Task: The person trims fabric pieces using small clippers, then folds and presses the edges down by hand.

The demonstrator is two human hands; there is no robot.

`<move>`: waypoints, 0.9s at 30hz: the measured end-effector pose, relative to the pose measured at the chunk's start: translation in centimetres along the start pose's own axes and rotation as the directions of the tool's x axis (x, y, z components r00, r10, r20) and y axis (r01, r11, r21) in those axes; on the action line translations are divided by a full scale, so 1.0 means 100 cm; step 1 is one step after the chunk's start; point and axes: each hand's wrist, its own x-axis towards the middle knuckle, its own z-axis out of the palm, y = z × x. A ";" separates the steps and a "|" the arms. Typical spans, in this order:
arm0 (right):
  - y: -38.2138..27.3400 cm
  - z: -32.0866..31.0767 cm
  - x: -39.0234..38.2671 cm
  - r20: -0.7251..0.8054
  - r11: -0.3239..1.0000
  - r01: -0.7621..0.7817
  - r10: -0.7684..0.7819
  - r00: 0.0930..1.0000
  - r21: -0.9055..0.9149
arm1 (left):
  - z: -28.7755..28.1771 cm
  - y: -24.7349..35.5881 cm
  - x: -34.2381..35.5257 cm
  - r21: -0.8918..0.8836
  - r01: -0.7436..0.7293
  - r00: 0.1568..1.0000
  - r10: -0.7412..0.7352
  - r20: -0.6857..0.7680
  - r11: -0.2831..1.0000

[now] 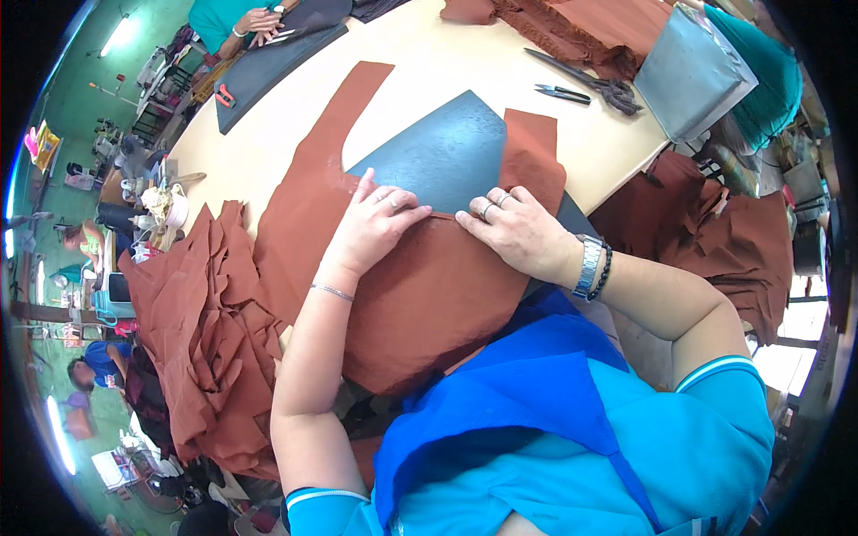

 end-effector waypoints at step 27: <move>0.007 -0.047 -0.010 0.154 0.962 -0.172 0.141 0.978 0.213 | -0.005 -0.028 -0.028 -0.209 0.340 0.924 -0.367 -0.110 0.917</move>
